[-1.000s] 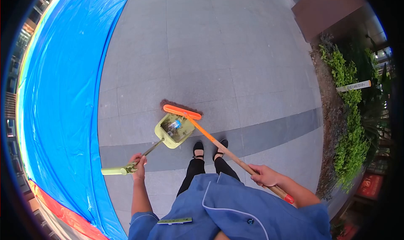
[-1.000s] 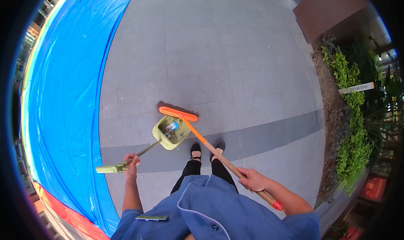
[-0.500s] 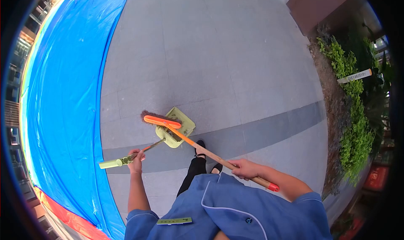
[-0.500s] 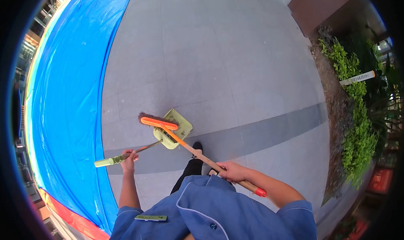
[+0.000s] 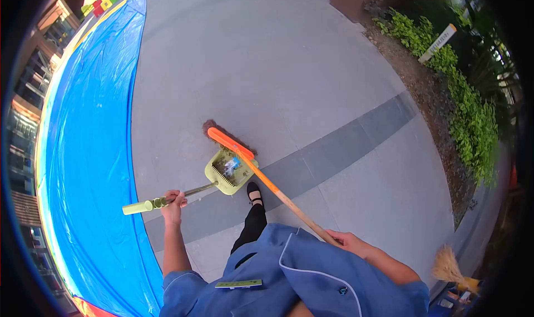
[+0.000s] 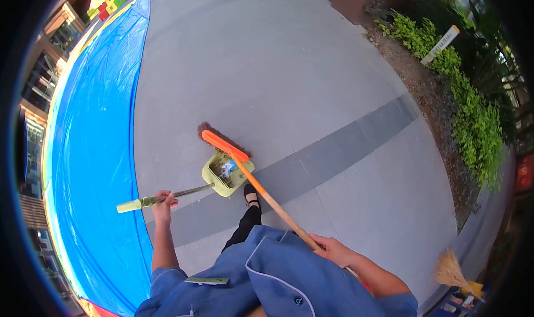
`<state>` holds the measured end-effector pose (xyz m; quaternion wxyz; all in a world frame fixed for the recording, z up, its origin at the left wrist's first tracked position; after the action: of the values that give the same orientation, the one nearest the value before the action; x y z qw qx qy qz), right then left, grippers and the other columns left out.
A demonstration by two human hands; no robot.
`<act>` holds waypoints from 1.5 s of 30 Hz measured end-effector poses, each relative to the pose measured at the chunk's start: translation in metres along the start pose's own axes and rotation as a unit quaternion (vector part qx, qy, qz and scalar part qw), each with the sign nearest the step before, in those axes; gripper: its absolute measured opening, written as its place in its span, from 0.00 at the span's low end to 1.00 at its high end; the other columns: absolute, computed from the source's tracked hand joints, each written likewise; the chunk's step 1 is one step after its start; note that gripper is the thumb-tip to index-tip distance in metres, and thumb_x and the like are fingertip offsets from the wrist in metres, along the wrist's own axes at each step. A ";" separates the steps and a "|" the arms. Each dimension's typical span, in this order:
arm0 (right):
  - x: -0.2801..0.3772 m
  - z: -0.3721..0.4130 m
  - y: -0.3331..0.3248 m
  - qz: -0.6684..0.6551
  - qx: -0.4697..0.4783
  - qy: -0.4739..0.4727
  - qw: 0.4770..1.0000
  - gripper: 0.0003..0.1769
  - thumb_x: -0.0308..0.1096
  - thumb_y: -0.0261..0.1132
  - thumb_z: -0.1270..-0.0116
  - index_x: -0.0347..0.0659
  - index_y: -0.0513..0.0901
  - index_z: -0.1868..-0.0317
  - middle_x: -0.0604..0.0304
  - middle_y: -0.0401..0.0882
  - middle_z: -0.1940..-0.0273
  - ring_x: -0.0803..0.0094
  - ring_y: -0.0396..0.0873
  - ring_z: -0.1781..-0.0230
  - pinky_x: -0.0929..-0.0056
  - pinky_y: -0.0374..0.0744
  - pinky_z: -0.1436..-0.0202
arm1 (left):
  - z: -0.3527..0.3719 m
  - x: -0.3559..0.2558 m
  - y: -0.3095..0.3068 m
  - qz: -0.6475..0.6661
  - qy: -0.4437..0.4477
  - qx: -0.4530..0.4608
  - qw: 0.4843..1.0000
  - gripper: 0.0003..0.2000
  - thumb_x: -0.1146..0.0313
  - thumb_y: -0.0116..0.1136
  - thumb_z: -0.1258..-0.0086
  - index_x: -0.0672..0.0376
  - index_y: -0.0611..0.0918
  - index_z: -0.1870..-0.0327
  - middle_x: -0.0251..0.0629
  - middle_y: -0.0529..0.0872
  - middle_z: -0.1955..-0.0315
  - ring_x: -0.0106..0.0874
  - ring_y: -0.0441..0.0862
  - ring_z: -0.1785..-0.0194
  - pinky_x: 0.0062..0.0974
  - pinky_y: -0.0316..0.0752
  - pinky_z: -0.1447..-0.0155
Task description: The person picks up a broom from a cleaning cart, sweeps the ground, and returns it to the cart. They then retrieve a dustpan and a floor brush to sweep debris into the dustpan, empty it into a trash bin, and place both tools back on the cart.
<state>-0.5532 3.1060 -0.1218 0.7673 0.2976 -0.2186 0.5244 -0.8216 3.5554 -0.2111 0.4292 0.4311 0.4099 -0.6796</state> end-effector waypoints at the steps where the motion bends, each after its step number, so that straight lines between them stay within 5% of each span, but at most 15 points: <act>1: -0.012 0.019 -0.003 -0.044 -0.026 0.006 0.999 0.31 0.28 0.57 0.32 0.41 0.59 0.30 0.60 0.71 0.42 0.77 0.68 0.43 0.78 0.66 0.39 | 0.005 -0.011 0.018 0.003 0.020 0.024 0.999 0.06 0.77 0.61 0.39 0.64 0.76 0.65 0.38 0.80 0.73 0.27 0.80 0.73 0.23 0.79 0.70; 5: -0.080 0.084 0.006 -0.138 -0.116 -0.049 0.982 0.33 0.22 0.56 0.34 0.41 0.58 0.29 0.60 0.72 0.44 0.79 0.71 0.47 0.80 0.70 0.43 | 0.030 -0.041 0.069 -0.037 0.032 0.066 0.997 0.06 0.77 0.61 0.40 0.63 0.76 0.65 0.38 0.80 0.73 0.27 0.80 0.74 0.22 0.79 0.71; 10: -0.163 0.158 -0.015 -0.265 -0.229 -0.066 0.934 0.35 0.20 0.55 0.36 0.42 0.57 0.29 0.68 0.74 0.66 0.85 0.69 0.73 0.85 0.71 0.68 | 0.087 -0.079 0.193 -0.027 0.080 0.177 0.981 0.04 0.76 0.59 0.38 0.63 0.76 0.66 0.38 0.79 0.73 0.29 0.81 0.75 0.25 0.80 0.70; 14: -0.190 0.219 0.000 -0.346 -0.279 -0.098 0.890 0.34 0.20 0.55 0.36 0.42 0.57 0.29 0.69 0.69 0.72 0.85 0.63 0.78 0.85 0.66 0.73 | 0.131 -0.108 0.280 -0.047 0.098 0.265 0.958 0.04 0.76 0.59 0.38 0.63 0.76 0.66 0.39 0.79 0.73 0.29 0.81 0.75 0.24 0.80 0.70; 20: -0.271 0.259 -0.056 -0.436 -0.394 -0.165 0.792 0.33 0.23 0.54 0.34 0.42 0.57 0.29 0.69 0.70 0.71 0.85 0.64 0.77 0.85 0.66 0.72 | 0.202 -0.074 0.500 -0.014 0.129 0.406 0.905 0.06 0.78 0.60 0.40 0.60 0.76 0.65 0.36 0.79 0.70 0.25 0.77 0.76 0.21 0.78 0.73; 21: -0.242 0.326 -0.037 -0.436 -0.388 -0.144 0.799 0.32 0.24 0.54 0.33 0.42 0.56 0.29 0.70 0.70 0.71 0.85 0.64 0.77 0.85 0.67 0.71 | 0.254 -0.119 0.507 -0.048 0.115 0.417 0.900 0.06 0.78 0.60 0.40 0.59 0.76 0.66 0.34 0.78 0.70 0.24 0.77 0.76 0.20 0.77 0.73; 25: -0.267 0.383 -0.043 -0.425 -0.429 -0.167 0.779 0.32 0.29 0.53 0.30 0.39 0.53 0.28 0.71 0.70 0.70 0.85 0.63 0.75 0.83 0.68 0.68 | 0.366 -0.138 0.656 -0.087 0.137 0.526 0.835 0.05 0.78 0.59 0.38 0.58 0.76 0.66 0.34 0.78 0.70 0.24 0.77 0.77 0.20 0.76 0.75; 30: -0.304 0.482 -0.042 -0.492 -0.505 -0.184 0.685 0.33 0.30 0.52 0.30 0.37 0.51 0.28 0.72 0.67 0.72 0.85 0.61 0.76 0.83 0.67 0.70 | 0.561 -0.168 0.806 -0.119 0.129 0.637 0.750 0.05 0.77 0.58 0.37 0.57 0.75 0.66 0.35 0.78 0.70 0.24 0.76 0.80 0.20 0.75 0.76; 33: -0.340 0.532 -0.043 -0.488 -0.569 -0.221 0.624 0.33 0.31 0.52 0.30 0.35 0.52 0.28 0.58 0.74 0.47 0.76 0.72 0.50 0.77 0.69 0.44 | 0.683 -0.150 0.876 -0.135 0.135 0.687 0.701 0.05 0.76 0.58 0.36 0.57 0.74 0.66 0.34 0.77 0.72 0.23 0.75 0.81 0.20 0.74 0.77; 37: -0.422 0.576 -0.002 -0.514 -0.578 -0.202 0.601 0.33 0.32 0.52 0.31 0.35 0.52 0.29 0.52 0.65 0.35 0.71 0.64 0.37 0.73 0.61 0.34 | 0.847 -0.114 0.891 -0.125 0.156 0.732 0.651 0.05 0.71 0.56 0.34 0.55 0.72 0.66 0.31 0.74 0.78 0.23 0.75 0.83 0.18 0.73 0.81; 40: -0.489 0.625 0.013 -0.459 -0.663 -0.197 0.557 0.34 0.33 0.52 0.31 0.35 0.51 0.28 0.55 0.75 0.49 0.74 0.73 0.51 0.75 0.71 0.45 | 0.965 -0.087 0.896 -0.119 0.137 0.754 0.632 0.05 0.71 0.57 0.34 0.56 0.73 0.65 0.33 0.75 0.77 0.23 0.76 0.82 0.18 0.74 0.81; 41: -0.507 0.640 0.020 -0.463 -0.668 -0.198 0.548 0.34 0.33 0.52 0.31 0.35 0.51 0.28 0.55 0.75 0.49 0.74 0.73 0.51 0.75 0.71 0.45 | 1.002 -0.078 0.897 -0.119 0.138 0.760 0.623 0.05 0.71 0.57 0.34 0.56 0.73 0.65 0.33 0.75 0.77 0.23 0.76 0.82 0.18 0.74 0.81; 43: -0.522 0.675 0.034 -0.557 -0.595 -0.212 0.540 0.34 0.33 0.52 0.31 0.37 0.50 0.28 0.65 0.72 0.68 0.80 0.69 0.72 0.79 0.73 0.65 | 1.073 -0.068 0.900 -0.116 0.107 0.780 0.605 0.06 0.70 0.57 0.34 0.57 0.72 0.65 0.34 0.76 0.76 0.24 0.77 0.82 0.19 0.74 0.81; 45: -0.547 0.717 0.039 -0.568 -0.611 -0.214 0.509 0.34 0.33 0.53 0.31 0.38 0.50 0.27 0.67 0.66 0.73 0.81 0.64 0.76 0.79 0.69 0.71 | 1.146 -0.067 0.899 -0.111 0.101 0.793 0.591 0.06 0.70 0.58 0.34 0.57 0.72 0.64 0.34 0.76 0.76 0.25 0.77 0.82 0.19 0.75 0.81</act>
<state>-0.8001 2.2555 0.0547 0.8231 -0.0809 -0.4268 -0.3657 -0.2301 2.2422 0.0184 -0.2055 0.6179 -0.2054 -0.7306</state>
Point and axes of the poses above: each hand's wrist, its own z-axis away from the middle knuckle, its own y-axis out of the palm, x = y × z, the point moved 9 cm from there along -z, towards the middle knuckle
